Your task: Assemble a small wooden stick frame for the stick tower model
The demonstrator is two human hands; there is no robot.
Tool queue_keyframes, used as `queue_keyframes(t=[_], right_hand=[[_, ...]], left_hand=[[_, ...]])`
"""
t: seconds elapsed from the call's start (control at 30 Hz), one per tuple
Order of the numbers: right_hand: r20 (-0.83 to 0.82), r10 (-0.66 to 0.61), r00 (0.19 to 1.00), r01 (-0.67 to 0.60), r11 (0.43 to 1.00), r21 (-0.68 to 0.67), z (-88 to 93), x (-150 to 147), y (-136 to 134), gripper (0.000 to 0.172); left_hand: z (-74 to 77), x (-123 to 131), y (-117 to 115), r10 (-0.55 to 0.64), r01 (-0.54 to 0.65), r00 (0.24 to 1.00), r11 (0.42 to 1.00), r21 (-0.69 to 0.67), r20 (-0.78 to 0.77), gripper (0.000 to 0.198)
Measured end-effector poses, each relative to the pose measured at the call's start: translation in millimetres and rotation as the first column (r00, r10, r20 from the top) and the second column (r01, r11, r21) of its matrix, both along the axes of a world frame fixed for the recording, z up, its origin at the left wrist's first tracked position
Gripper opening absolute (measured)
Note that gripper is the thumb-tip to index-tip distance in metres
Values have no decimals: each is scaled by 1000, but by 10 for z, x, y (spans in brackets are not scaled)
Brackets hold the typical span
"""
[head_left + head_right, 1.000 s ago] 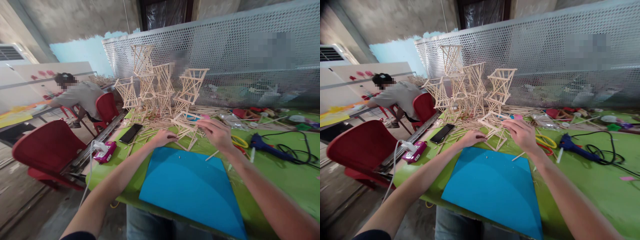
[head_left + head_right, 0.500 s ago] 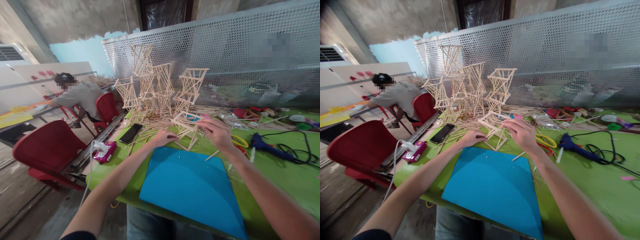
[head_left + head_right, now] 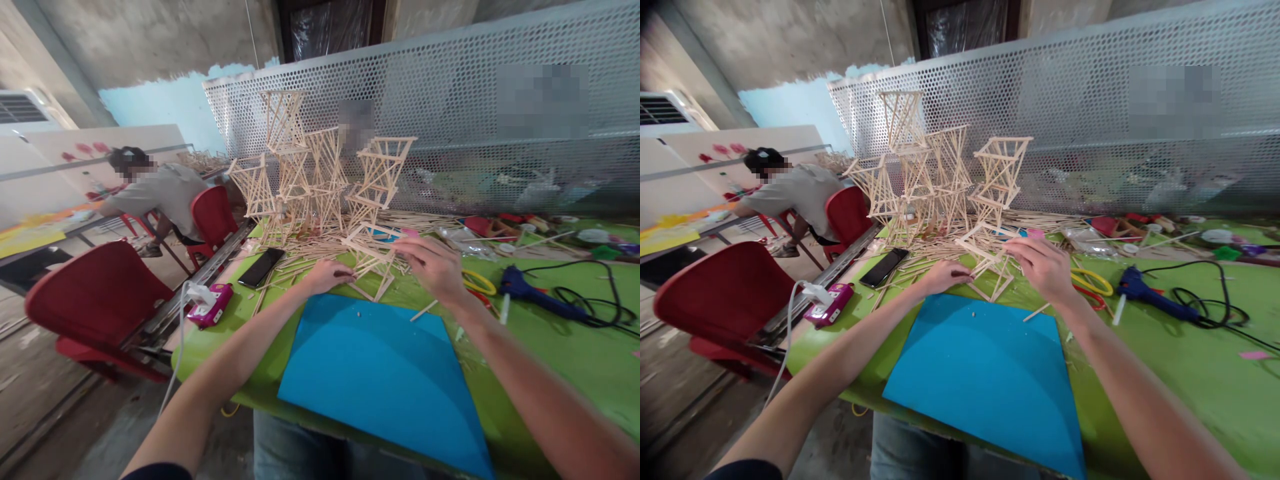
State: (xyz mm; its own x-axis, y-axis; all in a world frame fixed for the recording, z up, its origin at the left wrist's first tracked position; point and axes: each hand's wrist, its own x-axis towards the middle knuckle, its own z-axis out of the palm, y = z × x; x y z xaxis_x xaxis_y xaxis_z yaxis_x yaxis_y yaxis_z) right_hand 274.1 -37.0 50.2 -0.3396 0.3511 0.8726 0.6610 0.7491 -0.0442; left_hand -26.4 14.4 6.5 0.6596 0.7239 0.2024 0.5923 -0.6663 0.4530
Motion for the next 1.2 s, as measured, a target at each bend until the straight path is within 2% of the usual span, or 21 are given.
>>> queue_keyframes(t=[0.23, 0.43, 0.67, 0.77, 0.8, 0.83, 0.9, 0.97, 1.0, 1.07, 1.2], right_hand=[[-4, -42, 999, 42, 998, -51, 23, 16, -7, 22], [-128, -68, 989, 50, 989, -136, 60, 7, -38, 26], [-93, -71, 993, 56, 986, -158, 91, 105, -36, 22], [-53, -77, 996, 57, 951, -303, 199, 253, -78, 27], [2, -52, 999, 49, 911, -410, 246, 295, -99, 30], [71, -11, 997, 48, 844, -535, 292, 323, -121, 34], [204, 109, 973, 86, 648, -757, 361, 329, -166, 41], [295, 211, 932, 173, 457, -873, 375, 272, -204, 45], [331, 241, 913, 222, 386, -895, 362, 230, -219, 46], [396, 272, 877, 313, 301, -901, 306, 142, -241, 47], [479, 285, 831, 412, 263, -872, 194, 24, -274, 35]], left_hand=[[-47, -21, 31, -17, 17, 1000, 1000, 2, 26, 26], [-49, -21, 33, -19, 20, 999, 999, -28, 32, 27], [-86, -26, 52, -43, 44, 998, 999, -30, 45, 25], [-72, -28, 43, -47, 47, 998, 999, -2, 43, 27], [-64, -29, 39, -48, 48, 998, 999, 8, 39, 28], [-55, -32, 36, -48, 48, 998, 999, 16, 32, 28], [-44, -38, 35, -50, 50, 999, 998, 25, 17, 30], [-41, -47, 42, -57, 57, 998, 998, 28, 5, 30], [-42, -52, 46, -59, 59, 998, 998, 31, -1, 31], [-45, -58, 53, -60, 60, 998, 997, 40, -17, 31], [-51, -63, 67, -69, 72, 996, 996, 59, -59, 30]])
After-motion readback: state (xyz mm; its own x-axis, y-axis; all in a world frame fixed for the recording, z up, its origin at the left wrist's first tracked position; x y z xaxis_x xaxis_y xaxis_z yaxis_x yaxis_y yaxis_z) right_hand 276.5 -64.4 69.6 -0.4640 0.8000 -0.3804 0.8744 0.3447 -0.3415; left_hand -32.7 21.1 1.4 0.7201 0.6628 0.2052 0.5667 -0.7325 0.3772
